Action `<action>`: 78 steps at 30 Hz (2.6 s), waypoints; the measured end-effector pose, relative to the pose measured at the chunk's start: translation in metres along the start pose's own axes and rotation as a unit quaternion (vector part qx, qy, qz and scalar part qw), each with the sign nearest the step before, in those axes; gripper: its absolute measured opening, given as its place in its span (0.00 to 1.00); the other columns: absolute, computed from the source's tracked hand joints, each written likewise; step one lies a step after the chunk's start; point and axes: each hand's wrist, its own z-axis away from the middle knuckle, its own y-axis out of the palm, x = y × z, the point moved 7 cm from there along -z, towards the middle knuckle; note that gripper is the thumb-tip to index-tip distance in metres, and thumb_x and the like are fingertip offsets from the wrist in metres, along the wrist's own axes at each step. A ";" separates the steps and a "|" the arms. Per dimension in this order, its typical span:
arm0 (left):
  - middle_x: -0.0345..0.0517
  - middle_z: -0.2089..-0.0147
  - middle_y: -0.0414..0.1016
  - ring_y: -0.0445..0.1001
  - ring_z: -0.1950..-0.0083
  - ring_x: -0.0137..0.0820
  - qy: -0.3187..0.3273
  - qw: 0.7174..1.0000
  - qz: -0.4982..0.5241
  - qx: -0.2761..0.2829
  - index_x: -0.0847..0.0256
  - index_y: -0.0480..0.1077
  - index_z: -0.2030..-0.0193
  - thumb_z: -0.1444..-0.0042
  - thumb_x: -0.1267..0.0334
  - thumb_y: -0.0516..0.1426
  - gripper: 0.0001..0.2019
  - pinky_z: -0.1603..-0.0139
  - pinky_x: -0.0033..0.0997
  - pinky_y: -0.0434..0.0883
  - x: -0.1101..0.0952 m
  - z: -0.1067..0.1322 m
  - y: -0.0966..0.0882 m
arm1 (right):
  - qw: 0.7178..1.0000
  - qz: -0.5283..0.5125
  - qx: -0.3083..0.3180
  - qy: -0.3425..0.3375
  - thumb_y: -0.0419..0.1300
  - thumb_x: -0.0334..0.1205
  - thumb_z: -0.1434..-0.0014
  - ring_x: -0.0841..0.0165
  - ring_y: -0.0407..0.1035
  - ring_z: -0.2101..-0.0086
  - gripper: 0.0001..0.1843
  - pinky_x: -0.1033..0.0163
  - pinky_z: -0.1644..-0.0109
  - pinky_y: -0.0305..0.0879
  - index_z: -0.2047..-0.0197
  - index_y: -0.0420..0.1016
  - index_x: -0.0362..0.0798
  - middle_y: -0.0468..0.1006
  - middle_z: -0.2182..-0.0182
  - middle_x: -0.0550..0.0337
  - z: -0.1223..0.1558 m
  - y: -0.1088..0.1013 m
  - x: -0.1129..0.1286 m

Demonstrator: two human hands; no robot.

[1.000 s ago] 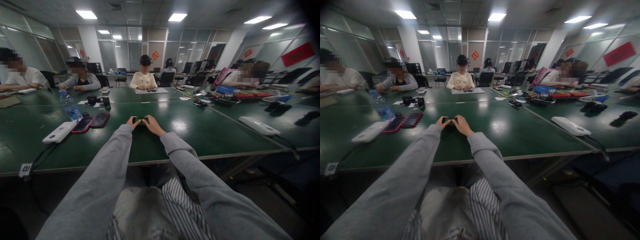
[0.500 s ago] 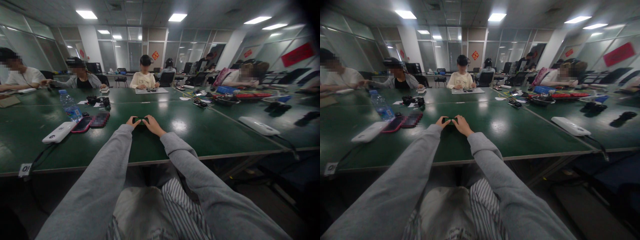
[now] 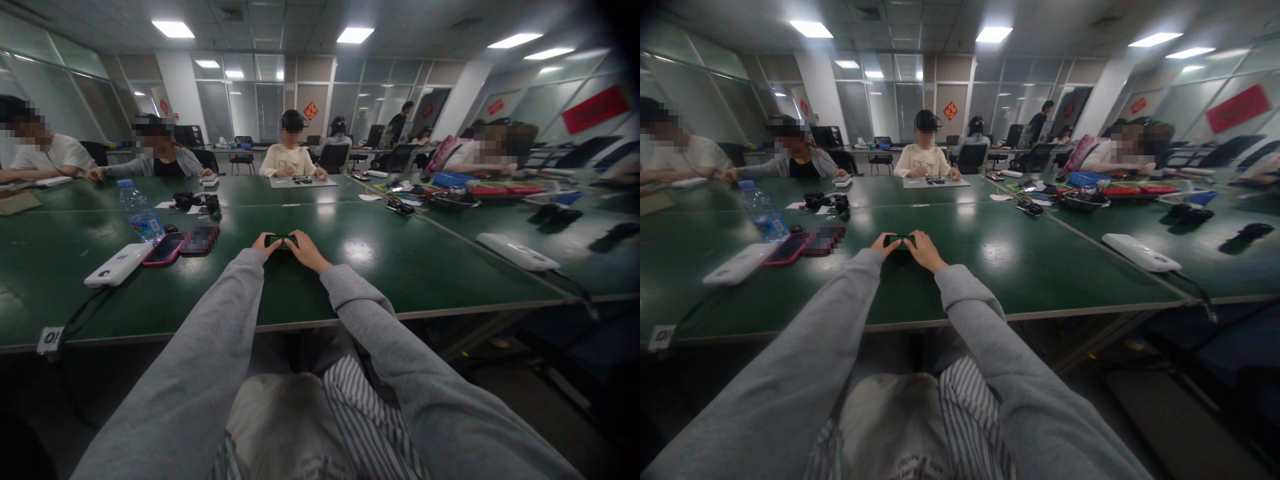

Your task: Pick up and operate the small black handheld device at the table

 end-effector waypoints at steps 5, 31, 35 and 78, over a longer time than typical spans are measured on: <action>0.49 0.55 0.71 0.69 0.55 0.35 -0.003 1.000 0.010 0.000 0.59 0.65 0.53 0.54 0.51 0.59 0.23 0.53 0.36 0.65 -0.001 0.001 0.000 | 1.000 0.003 -0.001 0.000 0.48 0.51 0.39 0.64 0.63 0.58 0.18 0.58 0.52 0.60 0.54 0.63 0.46 0.68 0.60 0.52 0.000 0.000 0.001; 0.49 0.56 0.71 0.69 0.54 0.35 0.013 0.998 0.068 -0.011 0.61 0.69 0.56 0.58 0.54 0.62 0.22 0.51 0.37 0.64 -0.003 0.000 -0.001 | 1.000 0.008 0.000 0.000 0.48 0.49 0.40 0.64 0.62 0.57 0.17 0.57 0.51 0.59 0.54 0.63 0.46 0.67 0.59 0.52 0.000 -0.001 -0.001; 0.50 0.57 0.72 0.69 0.54 0.35 0.010 0.995 0.103 -0.007 0.62 0.68 0.55 0.60 0.57 0.64 0.24 0.50 0.38 0.65 -0.002 -0.002 -0.001 | 1.000 0.008 -0.005 -0.013 0.50 0.48 0.40 0.64 0.61 0.56 0.17 0.57 0.51 0.59 0.54 0.63 0.46 0.67 0.59 0.52 0.001 -0.002 0.001; 0.54 0.49 0.68 0.68 0.48 0.35 -0.025 0.990 0.139 0.006 0.63 0.65 0.52 0.57 0.57 0.62 0.25 0.46 0.37 0.63 0.007 -0.006 0.001 | 1.000 -0.008 0.000 -0.010 0.60 0.45 0.48 0.63 0.62 0.54 0.24 0.55 0.50 0.60 0.50 0.61 0.47 0.65 0.56 0.51 0.003 -0.006 0.005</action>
